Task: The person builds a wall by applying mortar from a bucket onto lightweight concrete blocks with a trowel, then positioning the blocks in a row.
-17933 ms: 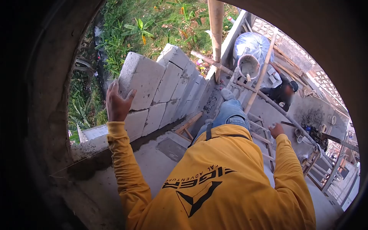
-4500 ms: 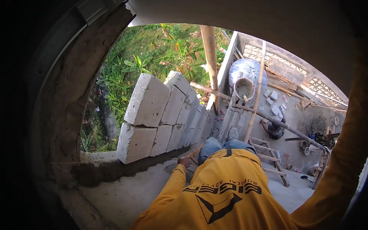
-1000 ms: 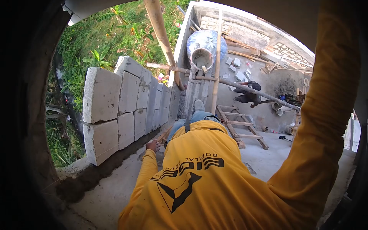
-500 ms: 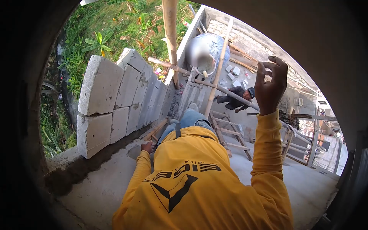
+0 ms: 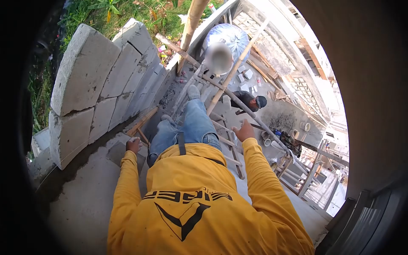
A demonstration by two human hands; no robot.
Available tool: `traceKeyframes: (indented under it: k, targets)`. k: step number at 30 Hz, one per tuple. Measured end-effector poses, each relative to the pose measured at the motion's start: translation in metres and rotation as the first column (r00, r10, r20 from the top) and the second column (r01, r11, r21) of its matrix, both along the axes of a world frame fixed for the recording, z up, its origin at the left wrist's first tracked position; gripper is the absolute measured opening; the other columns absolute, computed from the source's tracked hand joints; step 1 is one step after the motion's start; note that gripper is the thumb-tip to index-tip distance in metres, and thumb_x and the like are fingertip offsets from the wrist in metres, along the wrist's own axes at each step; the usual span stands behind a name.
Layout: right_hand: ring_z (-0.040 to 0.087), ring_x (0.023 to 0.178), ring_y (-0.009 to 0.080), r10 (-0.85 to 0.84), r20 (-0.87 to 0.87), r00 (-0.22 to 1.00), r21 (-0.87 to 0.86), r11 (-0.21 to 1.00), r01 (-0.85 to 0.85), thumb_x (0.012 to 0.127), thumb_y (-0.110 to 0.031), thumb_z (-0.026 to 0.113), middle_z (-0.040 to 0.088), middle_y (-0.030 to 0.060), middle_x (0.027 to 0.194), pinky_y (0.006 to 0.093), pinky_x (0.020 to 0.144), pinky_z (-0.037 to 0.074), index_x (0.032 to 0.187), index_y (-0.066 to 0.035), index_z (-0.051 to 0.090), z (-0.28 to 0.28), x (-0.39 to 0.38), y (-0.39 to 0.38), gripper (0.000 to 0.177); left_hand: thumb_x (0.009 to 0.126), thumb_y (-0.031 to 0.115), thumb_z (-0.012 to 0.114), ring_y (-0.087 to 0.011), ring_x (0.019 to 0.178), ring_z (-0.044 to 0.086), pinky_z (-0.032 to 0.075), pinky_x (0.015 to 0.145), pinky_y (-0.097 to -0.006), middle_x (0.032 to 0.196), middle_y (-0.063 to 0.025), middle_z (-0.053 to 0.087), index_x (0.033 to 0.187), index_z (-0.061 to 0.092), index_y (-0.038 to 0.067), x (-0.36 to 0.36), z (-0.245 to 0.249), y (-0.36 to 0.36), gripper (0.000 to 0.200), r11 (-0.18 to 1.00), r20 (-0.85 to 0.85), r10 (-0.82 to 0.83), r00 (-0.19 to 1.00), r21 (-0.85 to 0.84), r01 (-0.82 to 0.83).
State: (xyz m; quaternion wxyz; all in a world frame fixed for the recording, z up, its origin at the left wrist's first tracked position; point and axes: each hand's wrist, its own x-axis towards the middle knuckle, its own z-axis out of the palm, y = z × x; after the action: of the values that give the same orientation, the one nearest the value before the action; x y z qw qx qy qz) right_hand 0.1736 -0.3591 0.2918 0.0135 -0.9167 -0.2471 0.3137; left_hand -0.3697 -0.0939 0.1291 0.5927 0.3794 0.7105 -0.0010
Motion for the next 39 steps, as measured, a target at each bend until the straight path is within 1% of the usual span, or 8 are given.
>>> traceKeyframes:
  k: [8,12,15,21,27,31,35,39]
  targets:
    - [0.065,0.122,0.0405,0.08,-0.162,0.984,-0.252,0.96,-0.12,0.079,-0.053,0.085,0.066,0.0284,0.128,0.0441,0.103,0.051,0.138,0.001,0.05,-0.077,0.033,0.05,0.088,0.098,0.027,0.065,-0.0343,0.119,0.067,0.051,0.102,-0.0417,0.127,-0.0236,0.068,0.137,0.059,-0.004,0.119,-0.027,-0.054,0.05,0.961,-0.059,0.073,0.996,0.27,-0.054]
    - [0.061,0.127,0.0434,0.022,-0.19,0.982,-0.357,0.93,-0.09,0.079,-0.055,0.085,0.062,0.0306,0.135,0.0463,0.108,0.048,0.145,0.004,0.043,-0.13,0.037,0.07,0.097,0.097,0.024,0.067,-0.0371,0.123,0.064,0.049,0.106,-0.0416,0.136,-0.0268,0.061,0.141,0.053,-0.006,0.162,-0.005,-0.065,0.055,0.924,-0.266,-0.205,0.942,0.264,0.276]
    - [0.056,0.133,0.0427,-0.023,-0.172,0.985,-0.399,0.916,-0.048,0.076,-0.056,0.086,0.056,0.0307,0.143,0.0461,0.111,0.046,0.148,0.004,0.039,-0.173,0.037,0.078,0.105,0.098,0.027,0.065,-0.0424,0.134,0.052,0.041,0.113,-0.0475,0.144,-0.0269,0.054,0.144,0.051,-0.003,0.174,-0.006,-0.071,0.056,0.894,-0.277,-0.292,0.915,0.26,0.364]
    - [0.045,0.143,0.0424,-0.098,-0.069,0.993,-0.424,0.904,0.06,0.068,-0.055,0.093,0.044,0.0273,0.155,0.0465,0.116,0.041,0.156,0.002,0.028,-0.28,0.051,0.059,0.123,0.098,0.027,0.065,-0.0451,0.139,0.046,0.034,0.119,-0.05,0.149,-0.0263,0.051,0.145,0.048,-0.004,0.198,-0.004,-0.07,0.059,0.84,-0.342,-0.428,0.837,0.19,0.507]
    - [0.046,0.141,0.0456,-0.351,0.006,0.936,-0.333,0.882,0.333,0.061,-0.053,0.097,0.045,0.031,0.151,0.0481,0.117,0.041,0.16,0.0,0.022,-0.373,0.08,0.049,0.135,0.099,0.025,0.064,-0.0445,0.141,0.044,0.033,0.119,-0.0504,0.15,-0.0257,0.05,0.147,0.047,-0.006,0.216,-0.01,-0.065,0.059,0.842,-0.346,-0.453,0.821,0.138,0.522]
    - [0.046,0.14,0.0465,-0.386,-0.028,0.922,-0.327,0.875,0.356,0.061,-0.056,0.096,0.045,0.0329,0.15,0.0477,0.116,0.042,0.16,0.0,0.021,-0.427,0.09,0.062,0.136,0.098,0.024,0.065,-0.0445,0.14,0.045,0.033,0.119,-0.0509,0.15,-0.0256,0.051,0.145,0.048,-0.006,0.22,-0.014,-0.067,0.058,0.843,-0.357,-0.462,0.812,0.108,0.527]
    - [0.054,0.135,0.0425,-0.285,0.134,0.949,-0.408,0.857,0.315,0.064,-0.059,0.093,0.053,0.0317,0.145,0.0457,0.112,0.046,0.155,0.008,0.028,-0.465,0.088,0.067,0.131,0.098,0.023,0.064,-0.0448,0.14,0.045,0.033,0.118,-0.0518,0.151,-0.0261,0.049,0.145,0.047,-0.006,0.22,-0.017,-0.067,0.058,0.829,-0.367,-0.488,0.792,0.089,0.552]
    - [0.06,0.127,0.0427,-0.353,0.143,0.924,-0.404,0.832,0.381,0.067,-0.048,0.094,0.061,0.0306,0.135,0.0465,0.107,0.049,0.143,0.008,0.046,-0.484,0.097,0.049,0.106,0.097,0.021,0.064,-0.0448,0.139,0.045,0.034,0.118,-0.0525,0.15,-0.0266,0.048,0.143,0.048,-0.006,0.222,-0.022,-0.066,0.056,0.819,-0.357,-0.489,0.796,0.127,0.56]
